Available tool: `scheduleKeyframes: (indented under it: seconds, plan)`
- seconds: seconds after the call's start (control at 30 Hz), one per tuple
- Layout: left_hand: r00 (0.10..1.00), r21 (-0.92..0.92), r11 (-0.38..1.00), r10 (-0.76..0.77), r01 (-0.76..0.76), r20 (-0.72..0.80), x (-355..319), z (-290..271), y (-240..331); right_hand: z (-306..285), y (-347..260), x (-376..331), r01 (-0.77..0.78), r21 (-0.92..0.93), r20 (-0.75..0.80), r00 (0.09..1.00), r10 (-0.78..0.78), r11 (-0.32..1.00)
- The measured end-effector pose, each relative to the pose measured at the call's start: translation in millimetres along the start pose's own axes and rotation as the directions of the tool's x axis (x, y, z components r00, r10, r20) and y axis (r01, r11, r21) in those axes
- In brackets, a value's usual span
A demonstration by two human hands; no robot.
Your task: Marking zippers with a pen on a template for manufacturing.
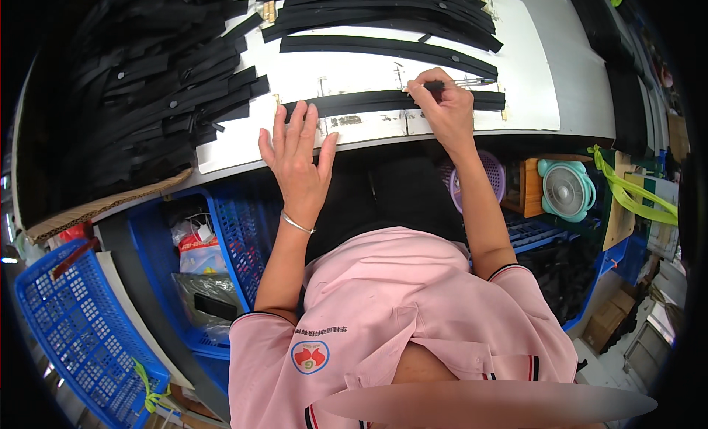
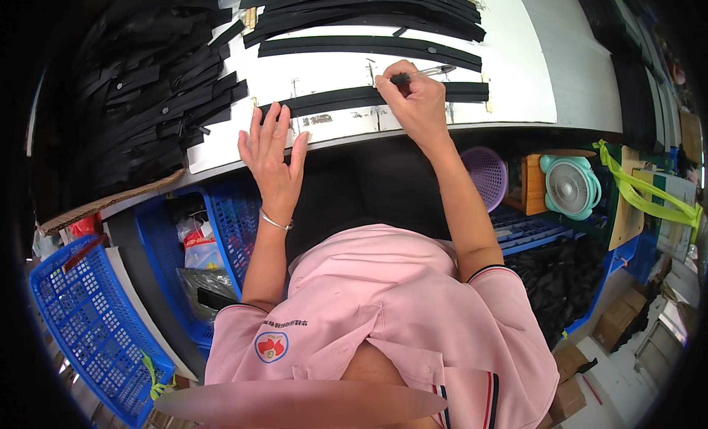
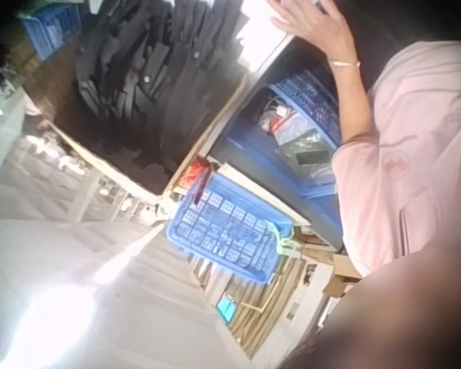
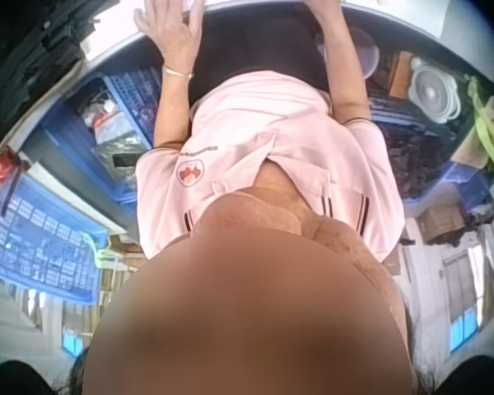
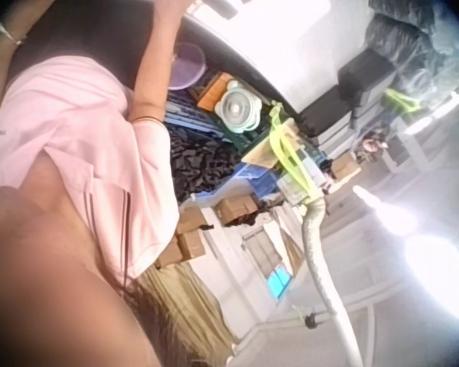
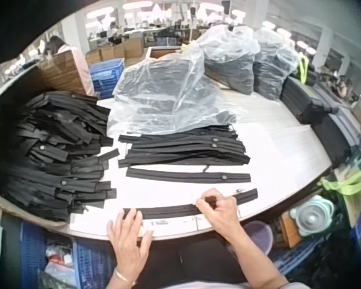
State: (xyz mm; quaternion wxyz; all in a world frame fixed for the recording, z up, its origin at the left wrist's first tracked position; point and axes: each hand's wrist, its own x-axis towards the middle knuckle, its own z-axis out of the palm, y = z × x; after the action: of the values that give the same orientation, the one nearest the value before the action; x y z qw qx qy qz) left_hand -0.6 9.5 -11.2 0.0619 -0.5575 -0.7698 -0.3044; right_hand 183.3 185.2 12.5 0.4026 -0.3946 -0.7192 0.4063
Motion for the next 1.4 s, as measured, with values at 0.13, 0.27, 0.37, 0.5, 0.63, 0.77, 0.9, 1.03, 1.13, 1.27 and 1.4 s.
scheduleKeyframes:
  seconds: [0.13,0.27,0.37,0.5,0.63,0.77,0.9,1.03,1.13,1.27,1.4]
  plan:
    - [1.000,-0.009,1.000,-0.007,0.007,-0.023,4.0,-0.6,7.2,-0.8,2.8,0.9,0.017,-0.038,0.014,1.000,-0.016,0.999]
    - [0.993,-0.163,0.983,0.072,-0.087,-0.094,22.7,5.8,31.0,-0.7,2.8,1.2,0.031,-0.066,0.023,0.999,-0.030,0.997]
    - [0.991,-0.354,0.927,0.097,-0.123,-0.090,42.0,24.7,54.4,1.2,-2.2,0.5,0.039,-0.044,0.008,0.999,-0.039,0.998]
    - [0.995,-0.381,0.919,0.091,-0.098,-0.035,53.9,41.1,63.2,0.8,-0.2,-0.7,0.014,-0.025,0.013,1.000,-0.013,1.000]
    - [0.996,-0.374,0.924,0.064,-0.082,-0.059,55.1,43.3,64.6,-3.9,5.5,-2.1,0.079,0.051,0.029,0.996,-0.081,0.996]
    - [0.997,-0.357,0.932,0.055,-0.071,-0.055,54.6,44.3,64.7,-10.9,6.7,-3.6,0.031,0.000,0.153,0.988,-0.031,1.000]
    - [0.997,-0.357,0.931,0.065,-0.077,-0.046,55.4,45.2,64.5,-8.7,10.6,-2.8,0.037,0.010,0.147,0.988,-0.038,0.999]
    - [0.997,-0.365,0.928,0.069,-0.079,-0.042,57.5,45.5,65.7,-7.4,14.7,-1.2,0.132,-0.008,0.071,0.989,-0.131,0.991]
    - [0.998,-0.360,0.931,0.057,-0.057,-0.012,56.8,42.8,65.0,-8.8,9.7,-2.1,0.119,-0.004,0.133,0.984,-0.118,0.993]
    - [0.999,-0.356,0.934,0.043,-0.035,0.013,57.0,38.7,66.8,-33.3,-1.5,-8.7,0.046,0.278,0.023,0.998,-0.055,0.960]
    - [0.999,-0.350,0.936,0.050,-0.044,0.010,56.6,39.8,70.0,-81.1,18.2,-2.3,-0.035,0.275,-0.176,0.981,0.086,0.961]
